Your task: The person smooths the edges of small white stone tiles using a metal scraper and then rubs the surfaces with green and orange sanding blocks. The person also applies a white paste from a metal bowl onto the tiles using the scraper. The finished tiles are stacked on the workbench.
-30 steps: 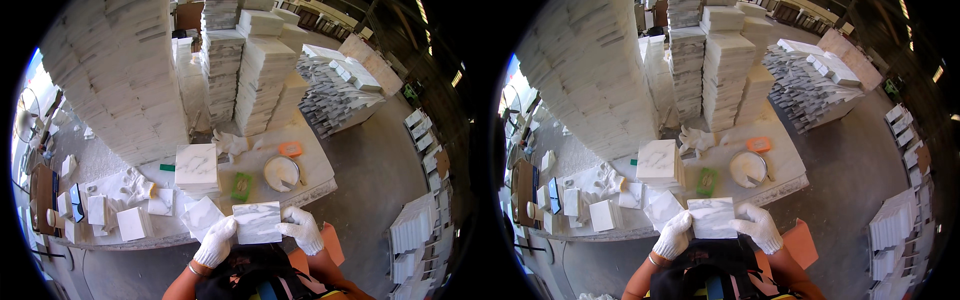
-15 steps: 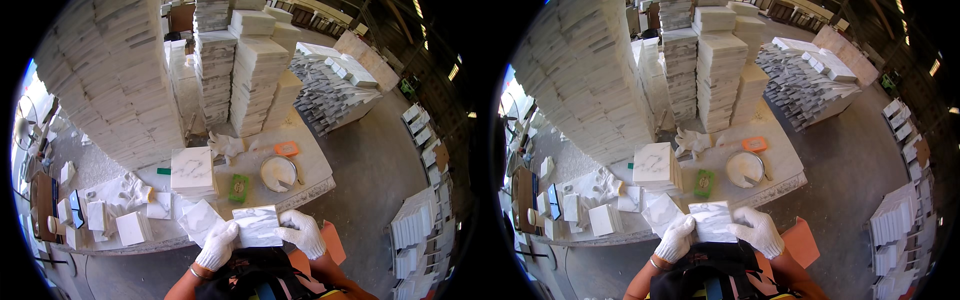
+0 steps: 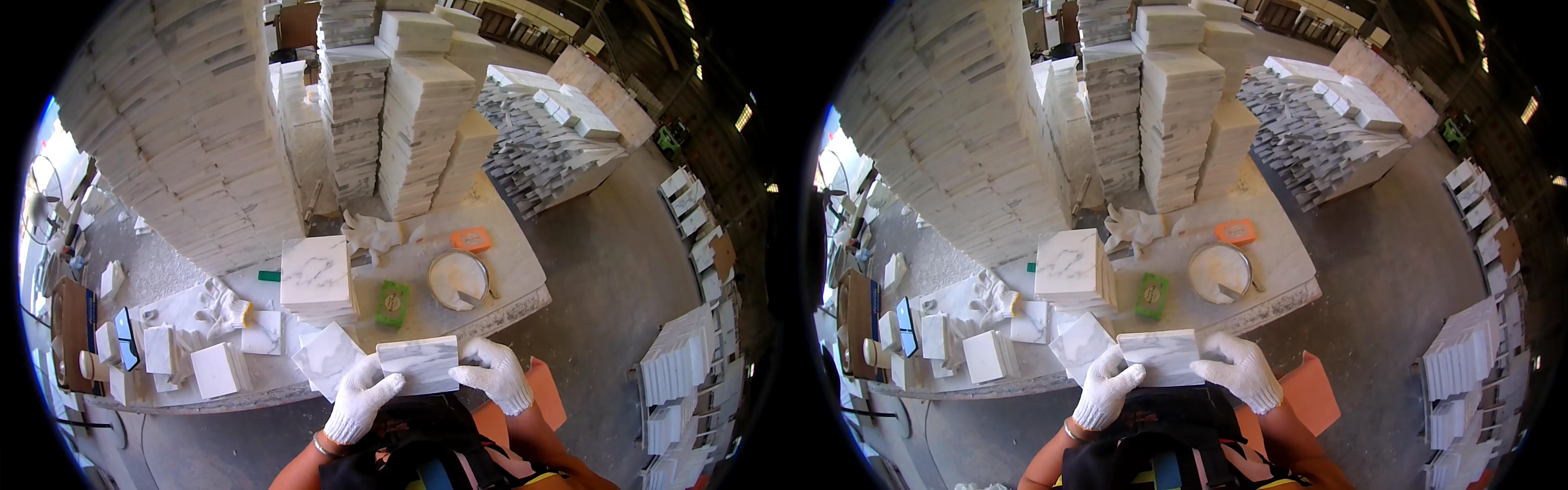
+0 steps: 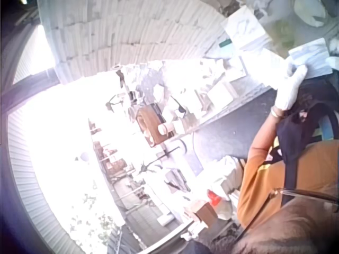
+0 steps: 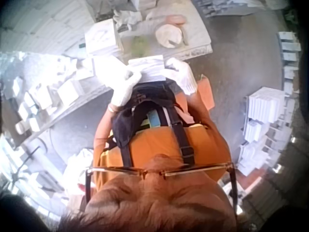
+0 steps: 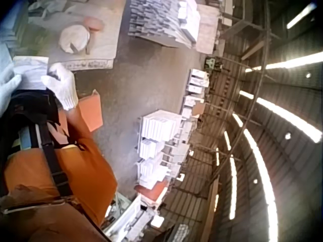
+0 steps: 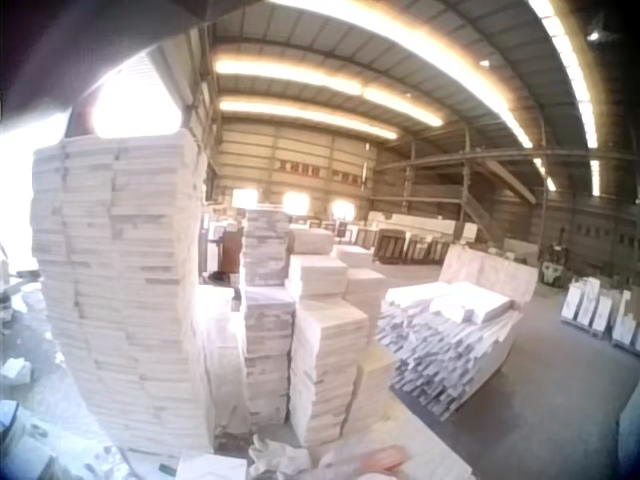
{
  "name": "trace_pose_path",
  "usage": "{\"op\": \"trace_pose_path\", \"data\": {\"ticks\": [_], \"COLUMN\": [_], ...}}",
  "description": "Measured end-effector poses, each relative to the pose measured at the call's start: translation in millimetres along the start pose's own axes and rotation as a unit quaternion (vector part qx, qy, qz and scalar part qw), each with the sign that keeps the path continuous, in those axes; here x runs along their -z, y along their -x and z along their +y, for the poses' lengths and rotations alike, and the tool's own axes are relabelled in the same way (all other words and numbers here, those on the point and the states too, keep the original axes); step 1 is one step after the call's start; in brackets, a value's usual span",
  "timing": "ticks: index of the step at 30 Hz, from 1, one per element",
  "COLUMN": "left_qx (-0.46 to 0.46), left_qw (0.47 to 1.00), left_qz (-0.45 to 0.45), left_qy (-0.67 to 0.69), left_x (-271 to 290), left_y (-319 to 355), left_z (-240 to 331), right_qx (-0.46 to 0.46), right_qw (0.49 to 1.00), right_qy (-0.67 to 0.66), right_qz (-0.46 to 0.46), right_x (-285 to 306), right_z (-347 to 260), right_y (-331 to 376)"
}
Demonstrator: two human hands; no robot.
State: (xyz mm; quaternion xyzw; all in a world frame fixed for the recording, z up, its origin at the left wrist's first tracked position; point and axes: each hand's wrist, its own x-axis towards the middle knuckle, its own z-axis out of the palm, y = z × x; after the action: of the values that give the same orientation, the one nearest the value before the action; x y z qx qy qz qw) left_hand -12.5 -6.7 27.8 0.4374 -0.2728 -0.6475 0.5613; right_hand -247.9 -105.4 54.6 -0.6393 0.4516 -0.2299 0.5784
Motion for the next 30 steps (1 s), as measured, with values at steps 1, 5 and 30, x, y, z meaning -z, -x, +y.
{"op": "trace_pose_path", "data": {"ticks": [1, 5, 30], "left_qx": [0.009, -0.015, -0.042], "left_qw": [0.999, 0.996, 0.988], "left_qz": [0.02, 0.052, 0.085], "left_qy": [-0.032, -0.066, -0.123], "left_x": [-2.1, 1.8, 2.9], "left_y": [1.9, 3.2, 6.1], "left_z": [4.3, -0.2, -9.3], "right_qx": [0.001, 0.009, 0.154], "right_qw": [1.0, 0.999, 0.981], "right_qy": [0.001, -0.041, 0.077], "right_qz": [-0.007, -0.006, 0.084], "right_x": [-1.3, -8.0, -34.0], "right_z": [-3.3, -7.3, -34.2], "right_y": [-0.8, -4.4, -37.9]}}
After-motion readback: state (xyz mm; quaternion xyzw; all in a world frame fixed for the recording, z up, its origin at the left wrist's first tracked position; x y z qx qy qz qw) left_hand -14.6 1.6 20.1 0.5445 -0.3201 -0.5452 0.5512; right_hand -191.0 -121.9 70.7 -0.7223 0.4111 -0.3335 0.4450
